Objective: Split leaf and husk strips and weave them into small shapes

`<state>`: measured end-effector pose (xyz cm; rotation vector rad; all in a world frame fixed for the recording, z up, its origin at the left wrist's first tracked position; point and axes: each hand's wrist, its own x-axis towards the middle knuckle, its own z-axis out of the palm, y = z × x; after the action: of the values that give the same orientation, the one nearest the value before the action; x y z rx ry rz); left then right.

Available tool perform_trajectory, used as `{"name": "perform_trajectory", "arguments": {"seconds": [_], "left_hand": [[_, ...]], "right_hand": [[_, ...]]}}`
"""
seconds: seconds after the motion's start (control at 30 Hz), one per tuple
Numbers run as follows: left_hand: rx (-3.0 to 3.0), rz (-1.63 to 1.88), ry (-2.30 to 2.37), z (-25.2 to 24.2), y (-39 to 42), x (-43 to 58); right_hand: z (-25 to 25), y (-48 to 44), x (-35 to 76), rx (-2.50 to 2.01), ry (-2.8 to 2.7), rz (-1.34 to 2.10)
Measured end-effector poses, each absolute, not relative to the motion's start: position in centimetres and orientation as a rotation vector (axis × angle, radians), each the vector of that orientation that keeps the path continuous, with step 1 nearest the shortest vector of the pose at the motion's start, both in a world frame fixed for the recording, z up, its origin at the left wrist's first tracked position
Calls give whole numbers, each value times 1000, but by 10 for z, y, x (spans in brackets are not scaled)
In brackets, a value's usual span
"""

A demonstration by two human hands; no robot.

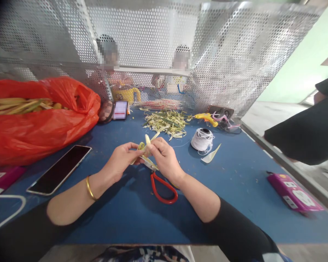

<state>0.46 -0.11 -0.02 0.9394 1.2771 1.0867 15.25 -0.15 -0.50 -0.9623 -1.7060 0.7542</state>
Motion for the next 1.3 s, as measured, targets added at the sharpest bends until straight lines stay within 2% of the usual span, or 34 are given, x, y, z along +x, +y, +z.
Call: {"name": "perform_trajectory", "arguments": {"seconds": [0.2, 0.6, 1.07, 1.3], "left_hand": [[977, 1063, 1281, 1, -2, 6], [1072, 1042, 1268, -4, -5, 6], [1394, 988, 1425, -9, -6, 4], [1569, 935, 1344, -8, -8, 1]], "right_hand": [[1, 3, 160, -1202, -1908, 831], [3, 0, 157, -1359, -1999, 865], [3, -10, 153, -1582, -2148, 333], [6, -8, 151, -1560, -1892, 619]]}}
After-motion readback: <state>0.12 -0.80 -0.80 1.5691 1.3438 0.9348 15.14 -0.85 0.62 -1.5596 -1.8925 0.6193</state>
